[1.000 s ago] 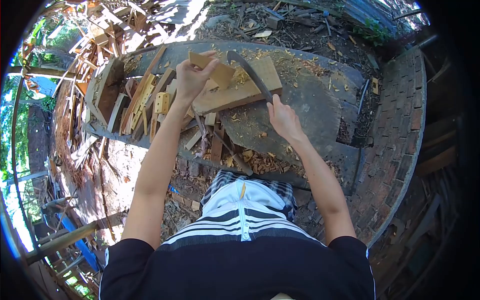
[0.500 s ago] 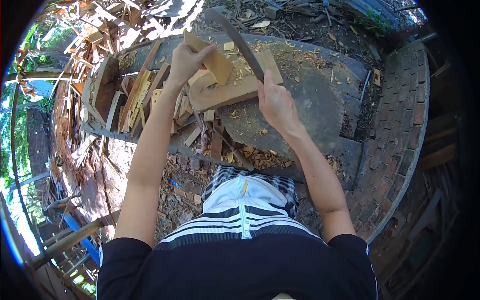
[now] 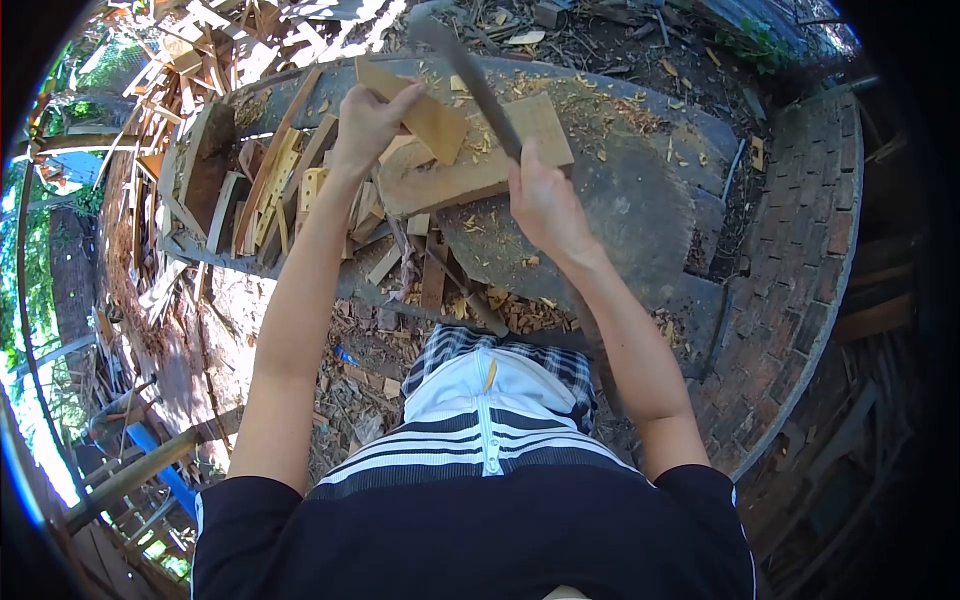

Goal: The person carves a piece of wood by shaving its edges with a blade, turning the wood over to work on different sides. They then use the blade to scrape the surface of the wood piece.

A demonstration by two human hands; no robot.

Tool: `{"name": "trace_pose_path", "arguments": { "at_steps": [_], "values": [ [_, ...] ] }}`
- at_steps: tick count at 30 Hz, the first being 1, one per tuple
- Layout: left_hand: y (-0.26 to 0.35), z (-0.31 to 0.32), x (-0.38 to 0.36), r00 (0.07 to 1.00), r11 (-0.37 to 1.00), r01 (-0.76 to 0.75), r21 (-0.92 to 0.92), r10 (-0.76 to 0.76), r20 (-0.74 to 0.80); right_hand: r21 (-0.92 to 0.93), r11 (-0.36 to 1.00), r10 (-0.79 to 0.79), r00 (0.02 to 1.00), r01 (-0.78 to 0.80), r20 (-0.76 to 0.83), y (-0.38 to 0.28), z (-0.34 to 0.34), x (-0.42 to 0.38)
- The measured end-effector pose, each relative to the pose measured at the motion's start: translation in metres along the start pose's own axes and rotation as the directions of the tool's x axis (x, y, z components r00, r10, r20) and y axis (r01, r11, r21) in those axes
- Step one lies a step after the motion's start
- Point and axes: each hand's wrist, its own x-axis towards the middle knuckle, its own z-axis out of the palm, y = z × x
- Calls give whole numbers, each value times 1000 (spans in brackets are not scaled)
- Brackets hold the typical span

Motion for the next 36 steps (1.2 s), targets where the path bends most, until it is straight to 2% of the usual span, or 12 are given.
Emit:
{"name": "trace_pose_path", "arguments": {
  "at_steps": [3,7,10,13,15,18,23,26,28,33,35,36],
  "values": [
    [-3,3,-3,997,998,12,58,-8,-73,-49,999,14,991,-8,136,23,29,-2],
    [-1,4,-13,996,999,14,34,-11,-91,-17,1000,-16,989,19,144,26,19,0],
    [-4,0,-20,995,986,41,-160,-56,-86,-52,999,14,985,-5,174,-3,-12,-1],
    [-8,1,-22,992,987,16,-162,-36,-120,-8,1000,-13,998,13,60,-18,-18,-3],
    [-8,3,-22,993,997,-31,-68,23,-114,-141,989,-30,998,38,59,11,15,1],
    [-3,0,-27,997,1000,-4,-3,4,-73,-131,990,-25,990,43,140,29,31,-1],
    [-6,3,-46,992,989,0,-148,-18,-123,-42,999,20,980,-12,198,33,18,7],
    [-4,16,-58,970,924,-39,-380,-56,-237,-53,998,35,992,-29,120,41,13,2],
    [-15,21,-60,968,949,-126,-287,56,-243,-20,998,61,994,-59,95,45,11,2],
    [-13,7,-64,985,943,30,-332,-84,-151,-124,992,33,997,-24,75,34,-3,-4],
    [3,9,-63,984,993,-121,0,120,-128,-146,989,10,999,-3,51,13,-18,-8],
    [6,11,-63,987,993,-115,-4,114,-117,-167,984,-59,998,56,-12,-1,-29,-9]
  ]
}}
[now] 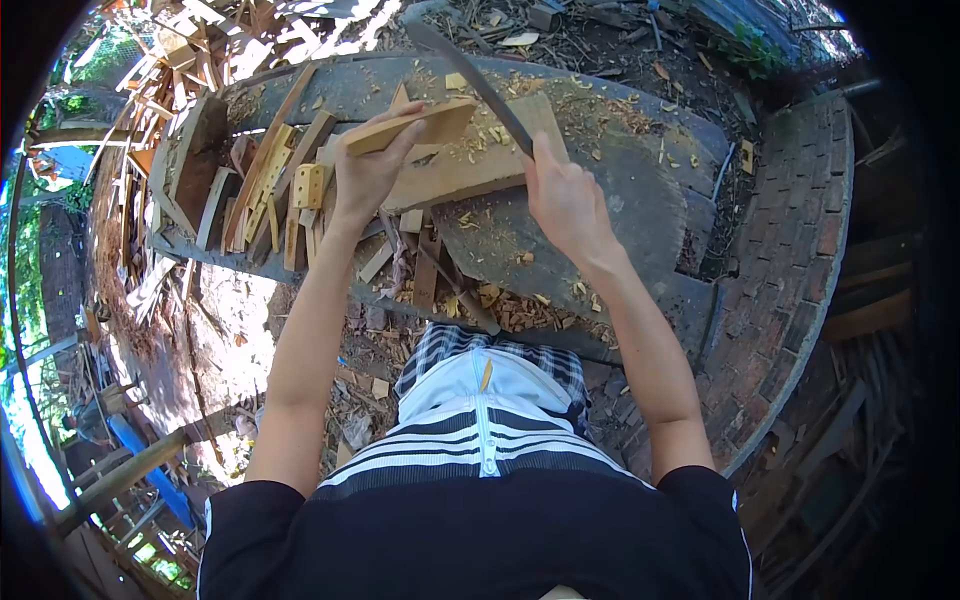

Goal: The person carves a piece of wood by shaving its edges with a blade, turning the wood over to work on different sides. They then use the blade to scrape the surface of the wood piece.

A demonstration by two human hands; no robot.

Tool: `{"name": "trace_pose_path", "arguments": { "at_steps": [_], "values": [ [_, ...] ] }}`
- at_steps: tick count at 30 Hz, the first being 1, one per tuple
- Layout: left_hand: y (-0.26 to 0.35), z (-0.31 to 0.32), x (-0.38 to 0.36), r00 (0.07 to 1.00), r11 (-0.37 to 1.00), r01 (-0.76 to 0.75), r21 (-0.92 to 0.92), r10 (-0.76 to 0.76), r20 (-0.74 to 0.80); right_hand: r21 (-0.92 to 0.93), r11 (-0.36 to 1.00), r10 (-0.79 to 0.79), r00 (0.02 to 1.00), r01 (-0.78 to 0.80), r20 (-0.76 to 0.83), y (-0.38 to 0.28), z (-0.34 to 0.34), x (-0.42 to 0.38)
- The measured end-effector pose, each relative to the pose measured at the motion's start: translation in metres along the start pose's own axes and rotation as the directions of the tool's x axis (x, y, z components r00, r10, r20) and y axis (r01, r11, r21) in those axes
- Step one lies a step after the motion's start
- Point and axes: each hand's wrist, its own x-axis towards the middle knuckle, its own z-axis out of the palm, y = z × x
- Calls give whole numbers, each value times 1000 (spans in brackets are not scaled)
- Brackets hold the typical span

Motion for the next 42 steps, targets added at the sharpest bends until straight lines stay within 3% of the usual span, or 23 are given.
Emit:
{"name": "trace_pose_path", "arguments": {
  "at_steps": [4,5,7,12,14,16,17,19,23,29,30,31,33,37,39,42],
  "values": [
    [9,6,7,997,999,-43,20,41,72,-33,993,-115,979,111,-167,-15,-15,-4],
    [11,6,8,994,999,-40,16,38,100,-34,993,-120,978,116,-168,-6,-4,-4],
    [12,9,15,987,997,-50,61,40,153,-143,989,-39,999,35,-21,24,29,-4],
    [13,14,36,953,986,-98,135,54,298,-76,997,-34,999,31,-35,26,23,-6],
    [12,13,36,950,994,-104,-23,106,295,-64,998,-26,999,24,-33,14,7,-10],
    [12,17,39,951,990,-115,82,86,297,33,999,-23,987,29,-160,2,-8,-13],
    [13,17,39,953,974,-129,184,71,295,35,999,-30,987,36,-159,2,-4,-13],
    [16,15,38,954,973,-131,192,71,290,-20,999,44,996,-46,-72,10,14,-14],
    [11,31,53,939,934,-253,251,175,295,-15,1000,-2,997,1,-77,45,50,-12],
    [3,25,49,940,955,-254,153,207,273,11,1000,27,999,-27,28,17,17,-27],
    [0,24,45,941,955,-258,148,213,264,44,999,-4,995,8,-95,12,13,-30],
    [12,26,44,946,957,-246,153,202,254,72,996,-32,975,49,-219,9,12,-31],
    [33,26,40,933,910,-166,379,20,360,49,998,-19,985,28,-173,8,18,-29],
    [12,21,44,937,945,-217,246,130,325,-61,998,-23,994,16,-108,57,69,-25],
    [13,18,39,969,974,-108,200,58,240,-56,998,-4,998,0,-69,53,58,-23],
    [9,17,39,960,992,-107,64,86,267,-8,999,42,999,-43,-33,29,21,-26]
  ]
}}
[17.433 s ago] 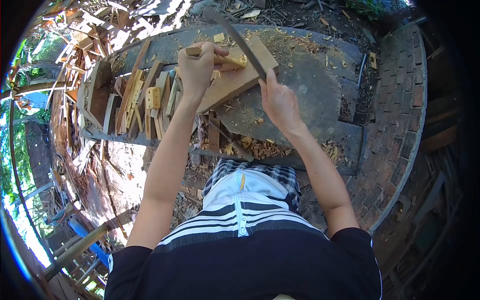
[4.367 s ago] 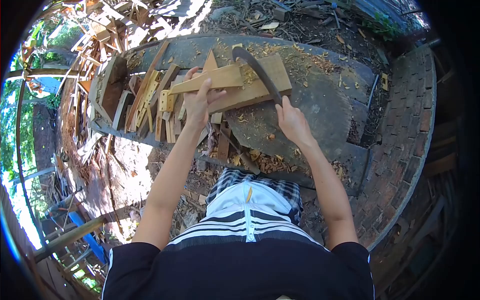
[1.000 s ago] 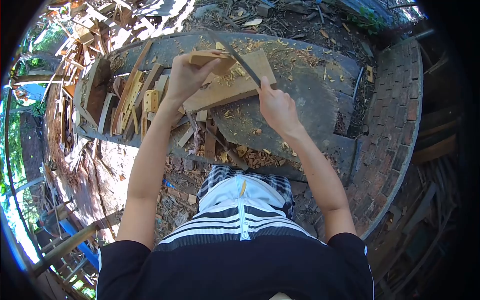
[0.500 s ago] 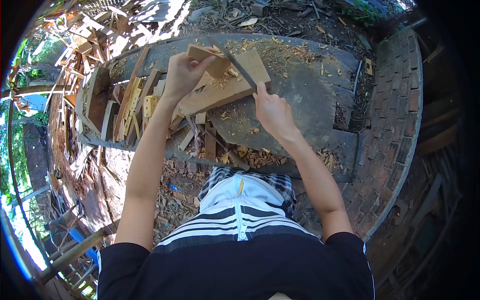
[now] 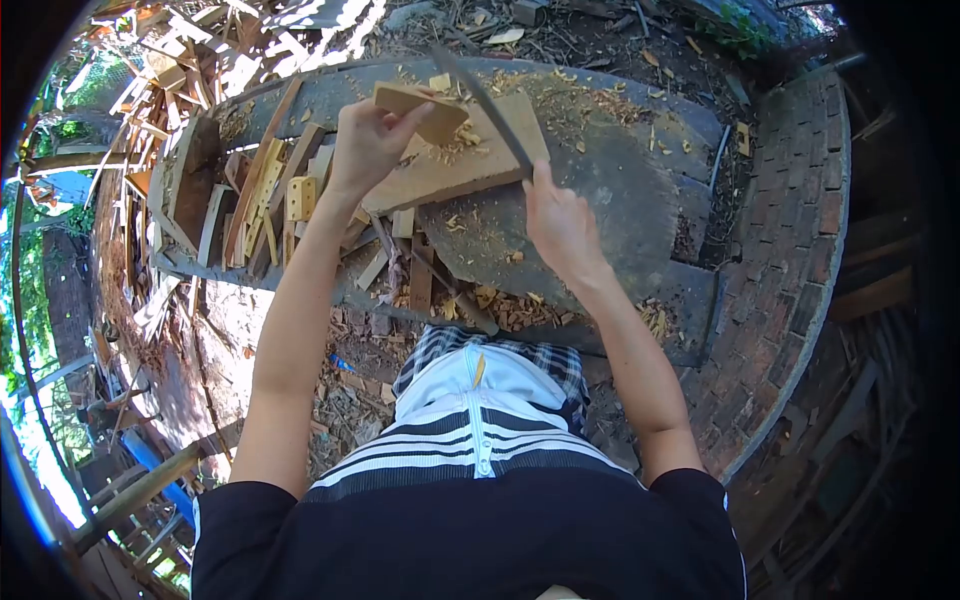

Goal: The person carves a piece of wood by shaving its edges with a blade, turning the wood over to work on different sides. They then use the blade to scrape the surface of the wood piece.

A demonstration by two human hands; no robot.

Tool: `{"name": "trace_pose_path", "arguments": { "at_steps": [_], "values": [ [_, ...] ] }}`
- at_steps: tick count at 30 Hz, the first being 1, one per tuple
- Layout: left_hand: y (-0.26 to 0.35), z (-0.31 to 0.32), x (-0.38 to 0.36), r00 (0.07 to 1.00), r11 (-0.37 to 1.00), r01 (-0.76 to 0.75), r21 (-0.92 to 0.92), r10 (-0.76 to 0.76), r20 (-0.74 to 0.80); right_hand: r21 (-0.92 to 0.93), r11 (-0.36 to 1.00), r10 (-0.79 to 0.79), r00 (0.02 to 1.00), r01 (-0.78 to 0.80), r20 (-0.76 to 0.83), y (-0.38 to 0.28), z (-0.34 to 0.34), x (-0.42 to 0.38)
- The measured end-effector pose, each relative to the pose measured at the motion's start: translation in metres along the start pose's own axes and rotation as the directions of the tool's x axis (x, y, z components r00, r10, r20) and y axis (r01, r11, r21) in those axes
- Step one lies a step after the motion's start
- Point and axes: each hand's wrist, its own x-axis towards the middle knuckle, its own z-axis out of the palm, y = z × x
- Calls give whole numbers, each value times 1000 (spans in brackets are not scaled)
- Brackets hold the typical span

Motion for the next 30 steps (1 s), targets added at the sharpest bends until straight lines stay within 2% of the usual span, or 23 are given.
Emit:
{"name": "trace_pose_path", "arguments": {
  "at_steps": [1,2,4,5,7,8,10,14,15,16,17,19,21,23,26,28,30],
  "values": [
    [5,0,1,1000,994,-4,105,2,13,36,999,-2,1000,4,-30,-10,-11,1],
    [2,-1,1,1000,994,2,107,-4,13,40,999,-2,1000,3,-24,-17,-15,1],
    [-2,-1,4,999,994,-41,104,39,22,70,997,-20,990,30,-139,-25,-22,2],
    [-5,-1,2,999,993,-48,104,46,19,67,997,-24,989,34,-146,-14,-5,2],
    [-10,-2,-1,999,999,-26,20,27,-46,-73,997,26,997,-20,75,17,41,7],
    [-7,-5,-2,998,999,-43,26,44,-48,-72,997,21,998,-17,59,18,38,9],
    [-4,-8,-11,999,994,-34,-106,31,-27,-28,1000,-1,995,4,97,14,27,7],
    [3,-13,-20,996,996,11,-93,-3,86,51,998,34,996,-38,83,-8,-20,6],
    [5,-15,-21,992,999,41,-15,-39,117,87,996,18,1000,-18,-1,-15,-31,5],
    [3,-16,-22,992,999,45,-15,-43,115,120,993,0,996,11,-89,-19,-35,6],
    [2,-17,-21,991,999,47,-20,-44,126,118,993,-6,996,17,-90,-18,-32,7],
    [1,-18,-20,991,999,32,-27,-28,133,38,999,17,999,-19,52,-9,-15,9],
    [1,-20,-19,993,999,12,-51,-6,119,36,999,-19,999,18,32,19,21,6],
    [-4,-22,-17,994,997,-5,-80,14,110,32,997,-65,997,64,30,25,22,14],
    [-5,-22,-24,989,989,85,-123,-69,127,91,996,-9,996,1,87,-3,-7,5],
    [-7,-21,-18,991,989,42,-144,-23,135,131,989,-54,991,71,-125,-16,-19,5],
    [-5,-24,-19,991,992,33,-119,-18,130,104,994,-39,997,45,-60,-12,-8,5]
  ]
}}
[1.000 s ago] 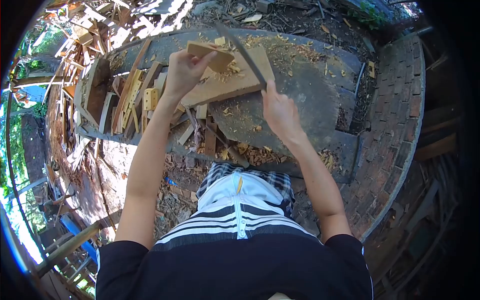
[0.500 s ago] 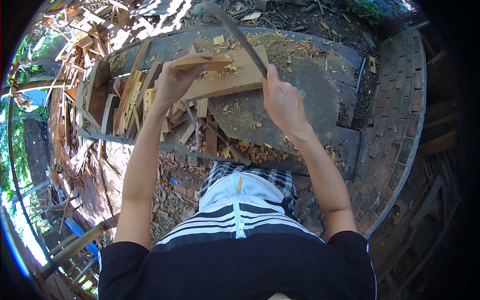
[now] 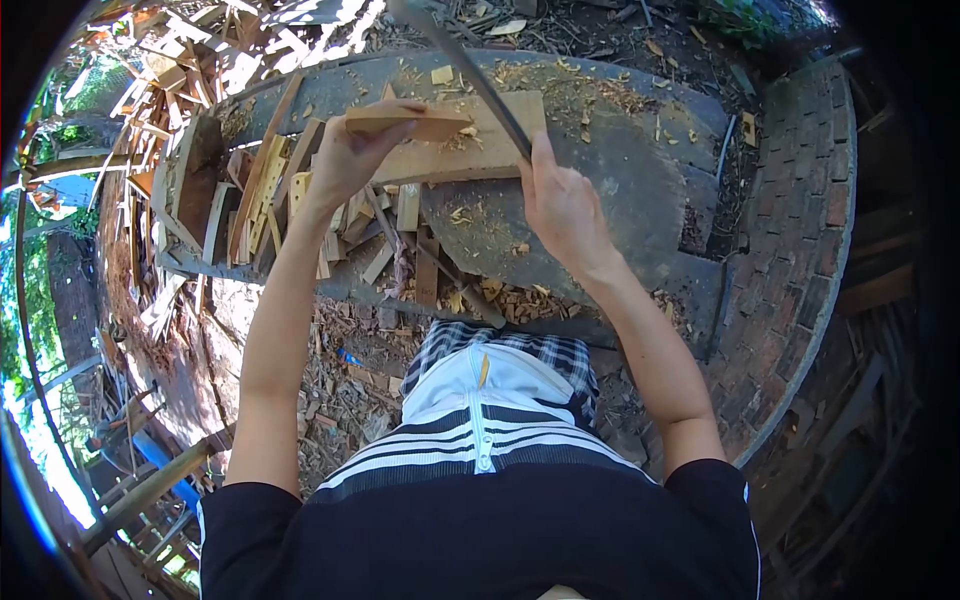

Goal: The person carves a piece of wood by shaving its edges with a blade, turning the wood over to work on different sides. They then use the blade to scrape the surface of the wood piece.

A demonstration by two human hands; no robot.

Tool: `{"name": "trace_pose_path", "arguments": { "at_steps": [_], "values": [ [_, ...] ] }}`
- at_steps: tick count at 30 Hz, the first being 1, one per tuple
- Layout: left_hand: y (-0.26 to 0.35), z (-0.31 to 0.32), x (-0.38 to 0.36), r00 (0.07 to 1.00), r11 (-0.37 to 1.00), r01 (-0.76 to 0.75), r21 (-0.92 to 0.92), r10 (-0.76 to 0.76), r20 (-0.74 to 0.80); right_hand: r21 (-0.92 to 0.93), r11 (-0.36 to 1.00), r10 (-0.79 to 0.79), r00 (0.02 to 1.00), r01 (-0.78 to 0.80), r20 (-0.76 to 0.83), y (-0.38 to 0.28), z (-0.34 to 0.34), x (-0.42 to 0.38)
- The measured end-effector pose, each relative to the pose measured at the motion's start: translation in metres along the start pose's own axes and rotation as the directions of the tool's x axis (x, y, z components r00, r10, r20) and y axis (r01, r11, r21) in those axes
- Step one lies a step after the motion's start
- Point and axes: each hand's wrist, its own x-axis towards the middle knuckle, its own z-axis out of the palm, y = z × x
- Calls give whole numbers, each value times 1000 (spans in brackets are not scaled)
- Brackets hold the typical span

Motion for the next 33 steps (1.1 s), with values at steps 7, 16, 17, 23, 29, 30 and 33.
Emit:
{"name": "trace_pose_path", "arguments": {
  "at_steps": [7,16,17,23,29,30,33],
  "values": [
    [5,4,1,998,988,55,146,-52,-21,-64,998,-7,994,14,113,31,17,1],
    [-5,3,5,996,995,-77,70,79,-27,-99,993,81,990,-70,116,36,31,0],
    [-7,2,4,997,999,-39,13,40,-62,-102,993,69,991,-57,117,41,34,3],
    [-77,-47,13,936,751,146,-644,-315,-155,-70,993,101,980,-90,169,45,35,1],
    [-146,-43,32,802,663,301,-686,-565,-195,-89,991,113,977,-98,184,45,31,3],
    [-144,-42,34,820,669,348,-657,-557,-133,-85,991,119,977,-105,175,41,24,2],
    [-137,-39,30,822,592,405,-697,-569,-5,-72,997,49,994,-42,95,38,3,18]
  ]
}}
